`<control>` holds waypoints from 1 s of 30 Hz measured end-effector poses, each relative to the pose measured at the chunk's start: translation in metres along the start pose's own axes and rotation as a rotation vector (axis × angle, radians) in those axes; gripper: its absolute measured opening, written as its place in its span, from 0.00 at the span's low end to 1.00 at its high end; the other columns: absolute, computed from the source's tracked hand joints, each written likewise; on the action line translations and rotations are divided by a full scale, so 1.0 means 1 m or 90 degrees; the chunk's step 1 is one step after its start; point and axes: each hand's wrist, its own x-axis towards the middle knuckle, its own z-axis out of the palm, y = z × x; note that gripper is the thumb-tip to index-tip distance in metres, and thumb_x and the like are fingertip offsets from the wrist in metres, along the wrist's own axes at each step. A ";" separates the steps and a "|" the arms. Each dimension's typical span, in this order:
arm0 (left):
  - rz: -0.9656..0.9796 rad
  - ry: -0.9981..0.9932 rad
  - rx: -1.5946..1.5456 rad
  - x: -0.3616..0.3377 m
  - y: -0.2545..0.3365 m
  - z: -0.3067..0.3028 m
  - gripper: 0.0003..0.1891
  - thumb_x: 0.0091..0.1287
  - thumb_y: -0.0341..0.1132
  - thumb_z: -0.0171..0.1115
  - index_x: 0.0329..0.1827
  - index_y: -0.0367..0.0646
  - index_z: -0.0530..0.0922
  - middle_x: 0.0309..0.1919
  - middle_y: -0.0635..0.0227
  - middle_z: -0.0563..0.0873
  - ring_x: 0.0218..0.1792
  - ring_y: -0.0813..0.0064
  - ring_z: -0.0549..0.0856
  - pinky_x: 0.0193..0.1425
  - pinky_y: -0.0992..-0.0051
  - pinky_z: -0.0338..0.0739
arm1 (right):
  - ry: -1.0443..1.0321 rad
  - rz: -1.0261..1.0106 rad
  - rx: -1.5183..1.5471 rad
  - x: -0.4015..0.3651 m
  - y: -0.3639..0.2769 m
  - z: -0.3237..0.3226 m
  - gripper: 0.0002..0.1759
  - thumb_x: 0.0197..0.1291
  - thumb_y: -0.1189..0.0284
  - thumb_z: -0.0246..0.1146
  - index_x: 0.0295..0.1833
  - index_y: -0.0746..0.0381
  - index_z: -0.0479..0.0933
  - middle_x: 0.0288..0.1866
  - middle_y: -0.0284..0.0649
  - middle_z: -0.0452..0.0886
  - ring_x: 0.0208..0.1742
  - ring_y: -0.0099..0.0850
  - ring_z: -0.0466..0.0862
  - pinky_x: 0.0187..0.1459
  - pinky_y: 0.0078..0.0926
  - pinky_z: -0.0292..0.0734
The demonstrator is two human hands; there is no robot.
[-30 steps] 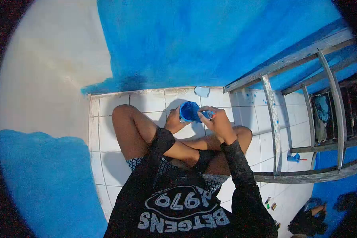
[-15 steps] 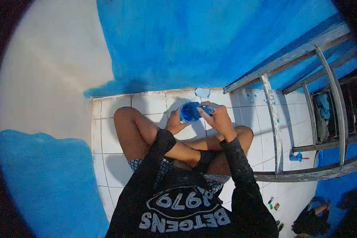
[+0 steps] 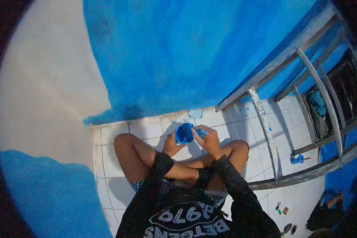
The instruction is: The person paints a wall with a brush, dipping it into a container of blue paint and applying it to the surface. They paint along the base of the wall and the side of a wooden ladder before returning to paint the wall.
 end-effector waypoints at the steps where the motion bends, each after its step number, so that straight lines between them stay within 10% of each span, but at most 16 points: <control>1: -0.003 0.013 0.005 0.000 -0.007 0.003 0.45 0.50 0.45 0.80 0.69 0.40 0.66 0.57 0.51 0.81 0.60 0.53 0.80 0.64 0.56 0.73 | 0.016 -0.035 -0.034 0.001 -0.005 -0.001 0.10 0.62 0.70 0.68 0.40 0.68 0.82 0.30 0.48 0.84 0.30 0.35 0.86 0.33 0.28 0.78; 30: 0.057 0.055 0.034 -0.012 0.003 0.001 0.49 0.46 0.50 0.82 0.66 0.34 0.65 0.56 0.49 0.80 0.59 0.53 0.80 0.62 0.58 0.75 | 0.121 0.040 -0.043 -0.030 0.014 0.009 0.10 0.61 0.69 0.69 0.36 0.66 0.83 0.27 0.41 0.85 0.25 0.28 0.85 0.30 0.25 0.77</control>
